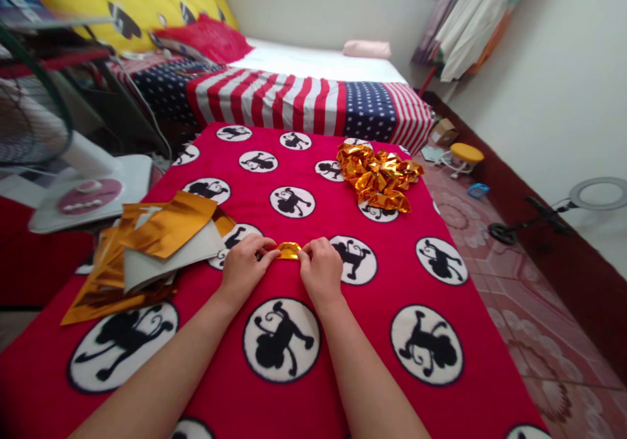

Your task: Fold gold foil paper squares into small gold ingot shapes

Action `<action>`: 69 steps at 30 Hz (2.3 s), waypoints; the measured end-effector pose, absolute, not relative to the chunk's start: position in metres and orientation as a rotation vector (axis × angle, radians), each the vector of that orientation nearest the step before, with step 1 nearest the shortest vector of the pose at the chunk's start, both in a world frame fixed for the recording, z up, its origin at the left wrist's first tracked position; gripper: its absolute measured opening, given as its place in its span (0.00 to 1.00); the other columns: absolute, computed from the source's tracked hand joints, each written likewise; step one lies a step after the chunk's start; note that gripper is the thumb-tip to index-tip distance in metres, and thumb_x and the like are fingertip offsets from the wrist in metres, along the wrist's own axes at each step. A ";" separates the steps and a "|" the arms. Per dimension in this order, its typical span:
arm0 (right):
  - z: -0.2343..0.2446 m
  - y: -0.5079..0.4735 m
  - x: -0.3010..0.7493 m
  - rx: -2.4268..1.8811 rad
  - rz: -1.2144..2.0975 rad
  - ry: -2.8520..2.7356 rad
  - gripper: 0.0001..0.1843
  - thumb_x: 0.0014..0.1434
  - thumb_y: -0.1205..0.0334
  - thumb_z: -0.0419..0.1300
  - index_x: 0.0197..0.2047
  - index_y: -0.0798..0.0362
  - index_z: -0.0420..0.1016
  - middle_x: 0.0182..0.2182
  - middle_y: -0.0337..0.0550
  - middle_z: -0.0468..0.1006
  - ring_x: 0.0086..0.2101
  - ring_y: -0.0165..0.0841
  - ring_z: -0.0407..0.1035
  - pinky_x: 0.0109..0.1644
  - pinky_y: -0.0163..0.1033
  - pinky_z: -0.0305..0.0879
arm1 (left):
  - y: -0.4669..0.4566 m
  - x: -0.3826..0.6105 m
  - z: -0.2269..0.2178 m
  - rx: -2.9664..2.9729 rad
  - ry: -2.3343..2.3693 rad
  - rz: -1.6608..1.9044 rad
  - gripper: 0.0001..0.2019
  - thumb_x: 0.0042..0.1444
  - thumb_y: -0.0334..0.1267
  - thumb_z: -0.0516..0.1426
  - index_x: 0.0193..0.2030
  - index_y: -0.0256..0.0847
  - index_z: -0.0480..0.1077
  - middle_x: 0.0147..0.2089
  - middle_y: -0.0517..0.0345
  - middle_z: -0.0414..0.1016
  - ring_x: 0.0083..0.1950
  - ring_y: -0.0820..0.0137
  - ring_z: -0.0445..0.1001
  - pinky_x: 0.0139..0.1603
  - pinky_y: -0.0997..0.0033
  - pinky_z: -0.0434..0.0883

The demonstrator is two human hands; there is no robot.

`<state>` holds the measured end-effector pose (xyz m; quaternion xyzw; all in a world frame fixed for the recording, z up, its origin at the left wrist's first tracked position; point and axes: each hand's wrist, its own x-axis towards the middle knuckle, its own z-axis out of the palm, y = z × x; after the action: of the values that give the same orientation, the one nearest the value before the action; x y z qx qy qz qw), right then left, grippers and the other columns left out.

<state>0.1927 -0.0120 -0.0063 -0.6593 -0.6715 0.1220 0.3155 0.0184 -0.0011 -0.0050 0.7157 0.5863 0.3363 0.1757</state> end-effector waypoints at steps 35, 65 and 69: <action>-0.009 -0.021 0.191 -1.496 0.563 -1.606 0.09 0.60 0.60 0.58 0.31 0.49 0.78 0.28 0.39 0.79 0.30 0.33 0.70 0.35 0.36 0.62 | 0.008 0.006 -0.019 1.713 1.433 1.135 0.09 0.53 0.41 0.61 0.40 0.41 0.75 0.32 0.57 0.78 0.31 0.70 0.74 0.31 0.74 0.67; -0.005 -0.024 0.189 -1.348 0.688 -1.548 0.13 0.63 0.59 0.56 0.29 0.52 0.76 0.28 0.40 0.78 0.32 0.32 0.70 0.39 0.36 0.62 | 0.007 0.004 -0.005 1.641 1.409 1.099 0.09 0.51 0.42 0.62 0.30 0.38 0.75 0.27 0.61 0.73 0.29 0.73 0.68 0.32 0.75 0.64; 0.002 -0.025 0.191 -1.212 0.879 -1.526 0.12 0.62 0.59 0.57 0.30 0.53 0.76 0.28 0.40 0.77 0.31 0.32 0.69 0.39 0.36 0.62 | 0.008 0.001 -0.003 1.536 1.258 1.071 0.09 0.52 0.41 0.61 0.33 0.37 0.75 0.30 0.60 0.76 0.31 0.73 0.71 0.33 0.76 0.66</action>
<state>0.1912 -0.0246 0.0019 -0.4969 -0.6257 0.3603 0.4814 0.0010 0.0076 -0.0027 0.6153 0.5038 0.4290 0.4283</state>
